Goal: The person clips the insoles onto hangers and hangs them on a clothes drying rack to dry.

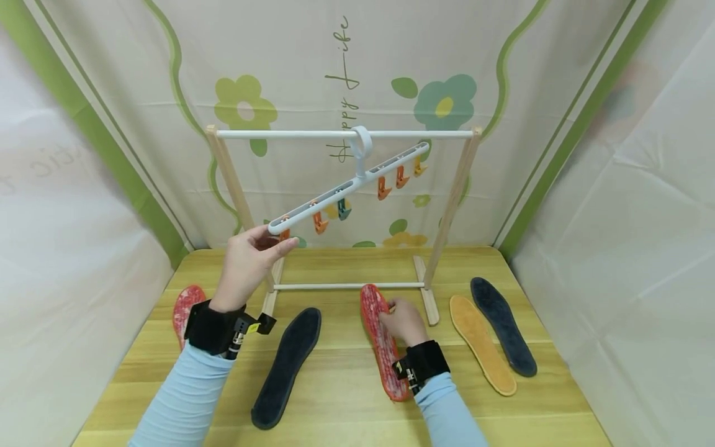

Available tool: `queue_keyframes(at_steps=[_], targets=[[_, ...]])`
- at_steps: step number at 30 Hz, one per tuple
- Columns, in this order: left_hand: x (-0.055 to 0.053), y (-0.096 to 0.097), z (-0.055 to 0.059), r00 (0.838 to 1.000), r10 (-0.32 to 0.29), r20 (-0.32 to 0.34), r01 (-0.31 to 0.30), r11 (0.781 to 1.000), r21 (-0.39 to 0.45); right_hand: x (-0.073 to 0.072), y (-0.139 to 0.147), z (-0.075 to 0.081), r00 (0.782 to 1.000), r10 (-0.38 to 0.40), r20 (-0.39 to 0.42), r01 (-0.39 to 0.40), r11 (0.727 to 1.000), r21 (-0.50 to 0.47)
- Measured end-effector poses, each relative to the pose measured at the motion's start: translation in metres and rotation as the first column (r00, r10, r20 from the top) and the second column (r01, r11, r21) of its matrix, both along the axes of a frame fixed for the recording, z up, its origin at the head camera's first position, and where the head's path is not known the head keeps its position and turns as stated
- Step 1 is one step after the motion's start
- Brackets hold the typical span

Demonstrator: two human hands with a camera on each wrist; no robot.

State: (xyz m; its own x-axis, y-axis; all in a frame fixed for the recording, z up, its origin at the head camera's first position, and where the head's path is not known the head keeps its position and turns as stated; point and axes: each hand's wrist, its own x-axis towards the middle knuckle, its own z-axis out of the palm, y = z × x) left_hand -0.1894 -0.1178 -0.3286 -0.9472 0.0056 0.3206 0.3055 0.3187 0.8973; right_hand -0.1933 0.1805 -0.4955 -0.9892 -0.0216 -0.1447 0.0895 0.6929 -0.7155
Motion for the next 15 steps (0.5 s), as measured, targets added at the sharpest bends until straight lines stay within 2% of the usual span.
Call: queue_keyframes(at_steps=[3,7,12,15], targets=[[-0.001,-0.002,-0.001,1.0,-0.016,0.017,0.015,0.999,0.029,0.003,-0.004,0.019,1.0,0.023,-0.018,-0.023,0.999,-0.028],[-0.003,-0.004,-0.002,0.998,-0.047,0.037,0.044,0.996,0.082,0.008,-0.01,0.042,0.991,0.066,-0.121,-0.072,0.996,-0.053],[-0.005,-0.006,-0.003,0.994,-0.089,0.069,0.079,0.988,0.135,0.014,-0.021,0.066,0.945,0.125,-0.301,-0.162,0.982,-0.102],[-0.006,-0.007,-0.002,0.992,-0.098,0.083,0.085,0.986,0.146,0.016,-0.028,0.076,0.915,0.135,-0.381,-0.201,0.97,-0.14]])
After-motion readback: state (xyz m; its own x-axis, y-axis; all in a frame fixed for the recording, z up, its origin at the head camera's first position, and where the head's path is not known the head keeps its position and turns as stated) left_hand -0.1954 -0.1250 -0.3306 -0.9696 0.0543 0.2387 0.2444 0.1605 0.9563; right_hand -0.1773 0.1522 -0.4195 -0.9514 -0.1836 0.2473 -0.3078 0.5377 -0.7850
